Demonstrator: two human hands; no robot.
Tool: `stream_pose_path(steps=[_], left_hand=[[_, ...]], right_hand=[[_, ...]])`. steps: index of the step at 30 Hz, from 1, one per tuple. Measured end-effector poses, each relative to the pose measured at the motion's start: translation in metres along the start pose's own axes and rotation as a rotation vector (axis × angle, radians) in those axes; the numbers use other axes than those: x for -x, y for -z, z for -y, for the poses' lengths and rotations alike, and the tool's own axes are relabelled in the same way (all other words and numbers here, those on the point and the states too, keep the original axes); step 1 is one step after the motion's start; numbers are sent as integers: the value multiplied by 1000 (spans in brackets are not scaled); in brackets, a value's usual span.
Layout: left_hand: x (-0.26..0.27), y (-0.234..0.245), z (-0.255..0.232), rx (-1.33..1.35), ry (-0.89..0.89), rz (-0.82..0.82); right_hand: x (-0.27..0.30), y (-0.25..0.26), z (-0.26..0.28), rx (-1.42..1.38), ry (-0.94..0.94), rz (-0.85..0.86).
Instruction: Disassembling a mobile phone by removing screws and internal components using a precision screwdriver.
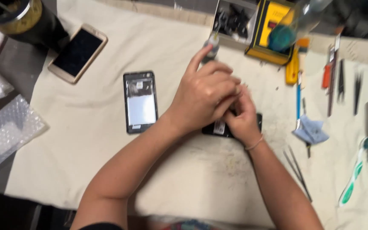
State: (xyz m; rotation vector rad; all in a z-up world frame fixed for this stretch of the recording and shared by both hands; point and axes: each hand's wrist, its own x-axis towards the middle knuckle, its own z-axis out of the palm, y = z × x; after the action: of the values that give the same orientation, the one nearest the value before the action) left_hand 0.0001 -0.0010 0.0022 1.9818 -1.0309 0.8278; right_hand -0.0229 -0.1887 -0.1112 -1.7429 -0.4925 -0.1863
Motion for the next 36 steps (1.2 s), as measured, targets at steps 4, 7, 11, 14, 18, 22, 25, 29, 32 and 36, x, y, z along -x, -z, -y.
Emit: stream_pose_path(steps=[4,7,11,14,18,22,25,29,32,36], left_hand=[[0,0,-1,-28,13,-14],[2,0,0,-13,9,-11],[0,2,-1,-43,0,4],[1,-2,1,-20,-11,19],[3,0,6,3,3,34],[5,-4,5,15,-13,19],[6,-1,5,30,-5,32],[5,-1,6,77,10,60],[5,-2,6,80,-3,48],[3,1,8,69,-22,69]], right_hand=[[3,-1,-4,-145,-221,-132],[3,0,5,-208,-185,-74],[-2,1,-3,-49,-36,-42],[4,7,-9,32,-98,-87],[4,5,-7,-185,-127,-93],[0,2,1,-209,-93,-56],[4,3,-1,-158,-86,-85],[6,9,-12,-351,-154,-47],[1,-2,6,-223,-117,-36],[2,7,-4,-249,-174,-87]])
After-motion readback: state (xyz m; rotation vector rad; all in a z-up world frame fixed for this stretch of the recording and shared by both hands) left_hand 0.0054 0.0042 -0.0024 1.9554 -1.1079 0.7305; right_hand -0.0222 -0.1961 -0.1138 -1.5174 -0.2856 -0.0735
